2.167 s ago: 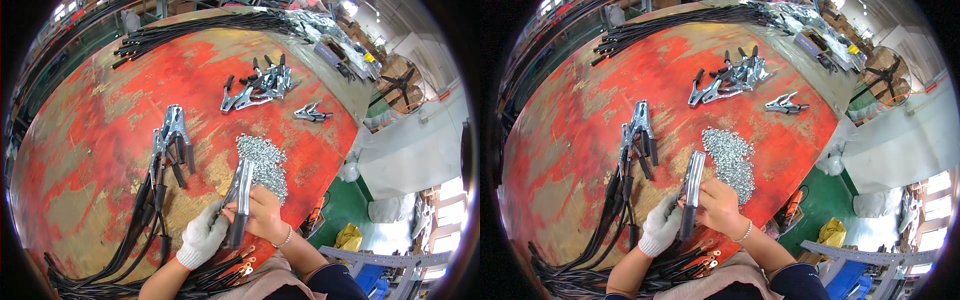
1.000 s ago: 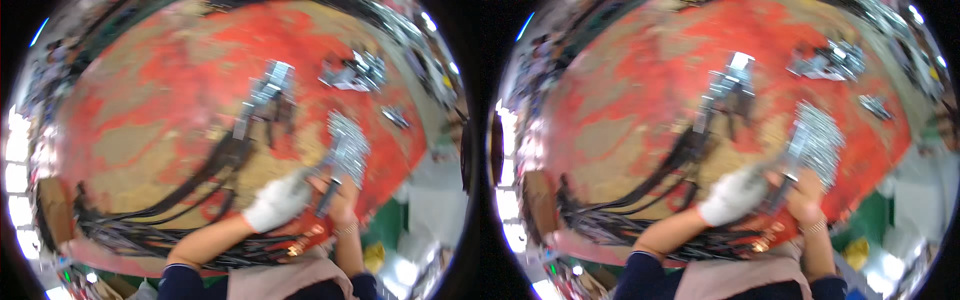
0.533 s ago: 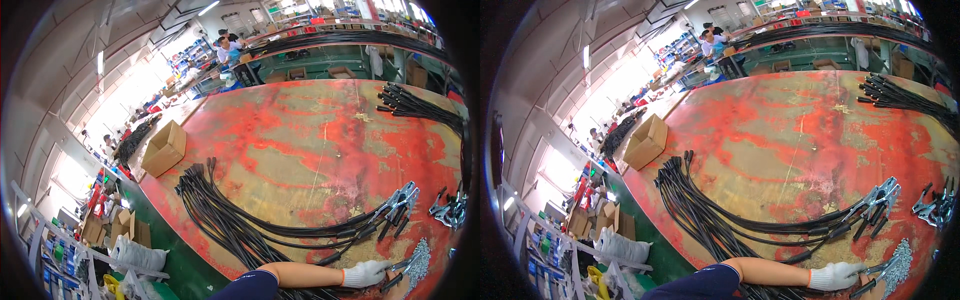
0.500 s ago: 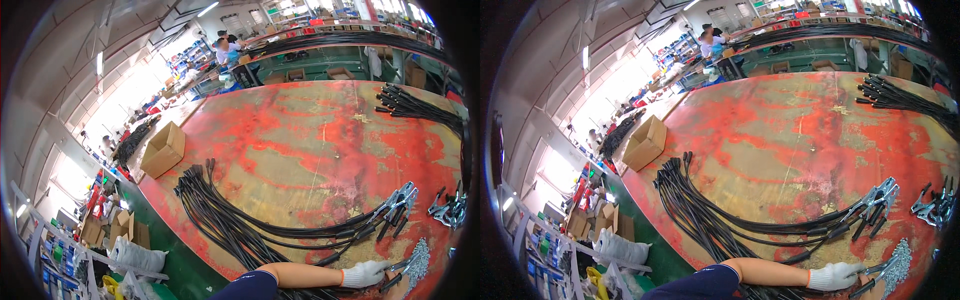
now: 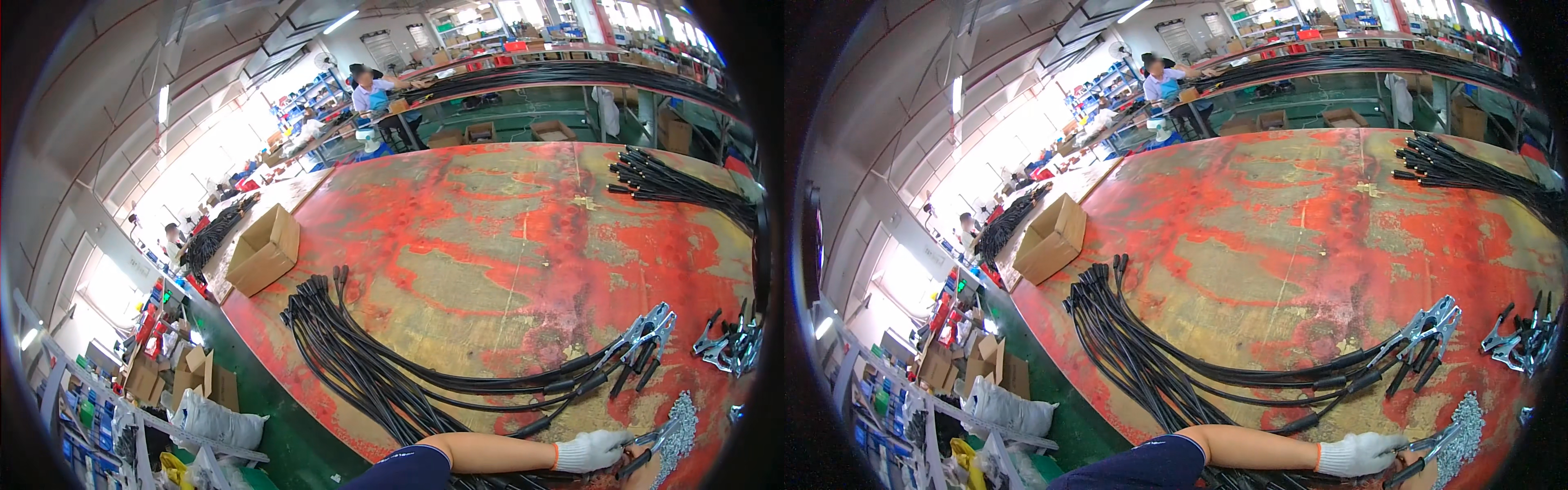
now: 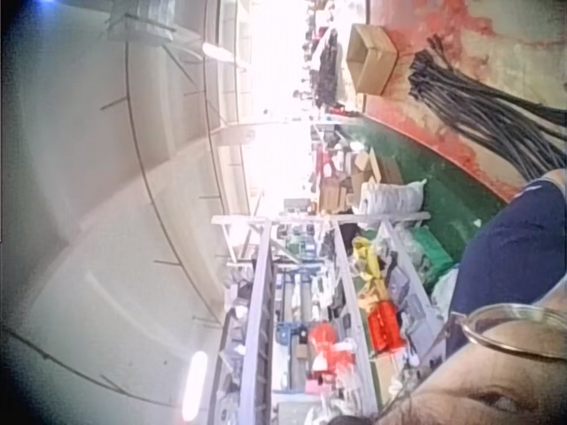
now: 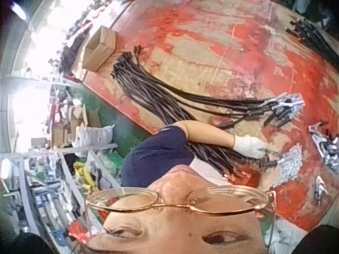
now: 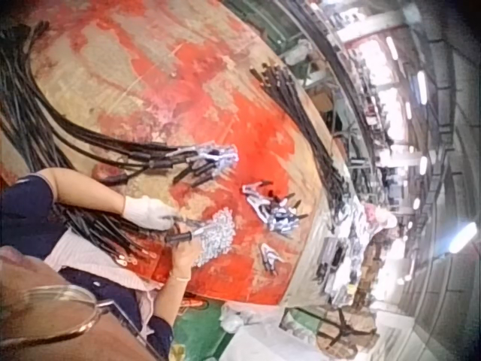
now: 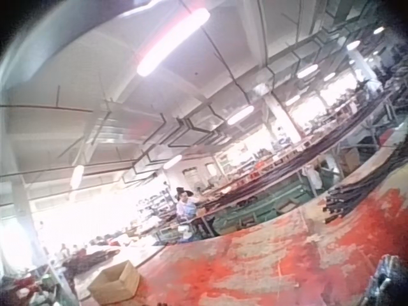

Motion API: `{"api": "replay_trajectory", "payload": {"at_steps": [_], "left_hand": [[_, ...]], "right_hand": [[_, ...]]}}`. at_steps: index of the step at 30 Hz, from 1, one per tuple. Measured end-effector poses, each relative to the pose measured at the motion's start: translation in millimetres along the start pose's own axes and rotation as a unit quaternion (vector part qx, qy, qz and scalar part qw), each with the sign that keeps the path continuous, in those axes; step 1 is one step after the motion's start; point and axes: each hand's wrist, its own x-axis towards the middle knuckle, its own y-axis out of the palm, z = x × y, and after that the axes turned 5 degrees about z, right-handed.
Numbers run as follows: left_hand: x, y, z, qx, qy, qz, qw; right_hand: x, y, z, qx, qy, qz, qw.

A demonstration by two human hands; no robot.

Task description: Assembling large metal jumper-cable-style clamps by inserting a central pin or spring component.

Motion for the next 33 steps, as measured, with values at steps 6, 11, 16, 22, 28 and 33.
{"api": "replay_trajectory", "payload": {"at_steps": [6, 11, 16, 22, 28, 33], "left_hand": [[4, 5, 4, 0.020, -0.009, 0.013, 1.000], [7, 8, 10, 0.073, -0.011, -0.025, 0.997], [3, 2, 1, 0.063, -0.037, -0.008, 0.997], [1, 6, -1, 0.093, -0.021, -0.004, 0.995], [-6, 2, 0, 0.069, 0.008, 0.016, 0.997], [-9, -13, -15, -0.026, -0.038, 0.006, 0.999]], "right_hand": [[-11, 14, -10, 0.073, 0.002, -0.015, 0.997], [12, -19, 25, -0.009, 0.045, 0.052, 0.998], [32, -34, 45, -0.026, -0.003, -0.002, 1.000], [14, -19, 41, 0.043, 0.084, -0.008, 0.996], [-4, 0, 44, 0.050, 0.074, -0.040, 0.995], [-27, 12, 34, 0.185, 0.221, -0.067, 0.955]]}}
